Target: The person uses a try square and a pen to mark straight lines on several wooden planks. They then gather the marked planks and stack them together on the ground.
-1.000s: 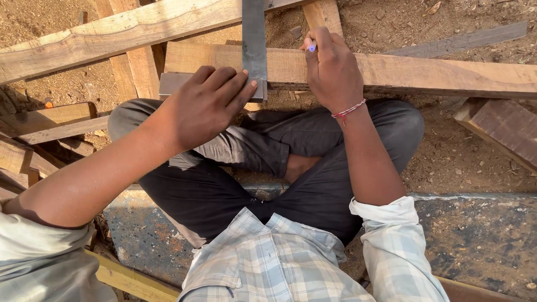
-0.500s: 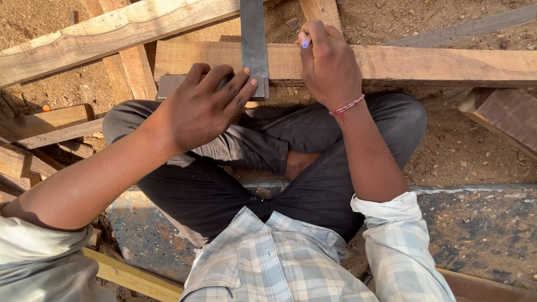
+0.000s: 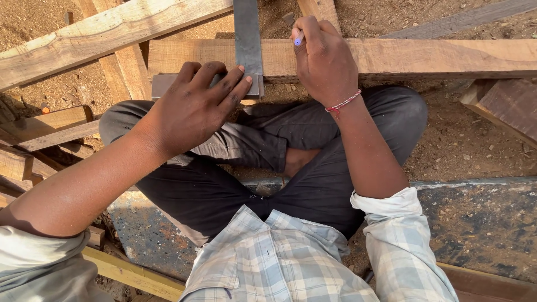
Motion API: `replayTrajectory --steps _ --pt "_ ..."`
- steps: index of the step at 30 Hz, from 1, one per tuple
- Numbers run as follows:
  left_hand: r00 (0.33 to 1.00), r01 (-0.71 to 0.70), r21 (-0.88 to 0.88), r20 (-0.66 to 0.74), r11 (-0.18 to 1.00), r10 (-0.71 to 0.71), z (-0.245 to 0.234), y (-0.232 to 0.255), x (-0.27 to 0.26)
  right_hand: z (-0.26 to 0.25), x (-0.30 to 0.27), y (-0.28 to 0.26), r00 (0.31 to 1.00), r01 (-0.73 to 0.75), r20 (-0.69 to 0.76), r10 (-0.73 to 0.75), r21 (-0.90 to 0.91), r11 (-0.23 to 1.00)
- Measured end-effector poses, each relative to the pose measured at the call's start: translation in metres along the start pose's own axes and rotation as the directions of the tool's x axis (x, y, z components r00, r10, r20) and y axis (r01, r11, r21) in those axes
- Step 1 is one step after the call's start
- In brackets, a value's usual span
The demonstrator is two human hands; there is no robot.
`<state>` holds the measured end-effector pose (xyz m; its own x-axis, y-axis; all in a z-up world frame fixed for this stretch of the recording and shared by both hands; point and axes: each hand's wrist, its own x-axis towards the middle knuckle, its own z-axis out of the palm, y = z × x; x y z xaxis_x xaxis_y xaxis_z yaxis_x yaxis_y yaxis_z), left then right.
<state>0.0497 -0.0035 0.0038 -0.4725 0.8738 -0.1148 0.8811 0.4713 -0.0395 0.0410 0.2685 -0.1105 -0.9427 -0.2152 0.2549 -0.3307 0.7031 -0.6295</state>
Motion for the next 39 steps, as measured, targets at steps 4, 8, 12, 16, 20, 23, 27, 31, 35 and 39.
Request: replayTrajectory --steps 4,8,12,16,20,23,27,31,35,39 --pt "0.999 0.043 -0.165 -0.006 0.985 -0.045 0.012 -0.014 0.0 -0.002 0.0 -0.004 1.0 -0.017 0.009 0.017 -0.002 1.0" --pt "0.993 0.114 -0.281 0.067 0.953 -0.099 0.021 -0.037 0.011 -0.004 -0.003 -0.01 0.997 0.06 -0.056 -0.059 0.011 0.998" --pt "0.982 0.132 -0.414 0.179 0.901 -0.061 0.019 -0.036 0.012 -0.005 -0.009 -0.016 0.989 0.073 -0.13 -0.07 0.017 0.997" --pt "0.985 0.109 -0.318 0.162 0.942 -0.059 0.012 -0.03 0.011 -0.017 -0.017 -0.028 0.98 0.06 -0.196 -0.042 0.089 0.994" --pt "0.987 0.095 -0.275 0.153 0.957 -0.054 0.012 -0.029 0.011 -0.032 -0.02 -0.051 0.974 -0.04 -0.193 0.115 0.352 0.935" --pt "0.984 0.104 -0.264 0.169 0.959 -0.06 0.009 -0.029 0.011 -0.034 -0.016 -0.059 0.98 -0.086 -0.132 0.149 0.393 0.916" --pt "0.98 0.105 -0.24 0.188 0.965 -0.06 0.011 -0.029 0.012 -0.029 -0.015 -0.053 0.985 -0.107 -0.093 0.145 0.333 0.937" --pt "0.976 0.116 -0.247 0.209 0.962 -0.064 0.013 -0.028 0.011 -0.027 -0.011 -0.05 0.99 -0.107 -0.057 0.133 0.333 0.937" --pt "0.977 0.109 -0.219 0.206 0.97 -0.063 0.013 -0.028 0.012 -0.029 -0.01 -0.053 0.993 -0.091 -0.038 0.111 0.353 0.931" --pt "0.973 0.128 -0.228 0.217 0.965 -0.078 0.014 -0.027 0.011 -0.043 -0.014 -0.062 0.995 -0.103 0.036 0.096 0.351 0.931"
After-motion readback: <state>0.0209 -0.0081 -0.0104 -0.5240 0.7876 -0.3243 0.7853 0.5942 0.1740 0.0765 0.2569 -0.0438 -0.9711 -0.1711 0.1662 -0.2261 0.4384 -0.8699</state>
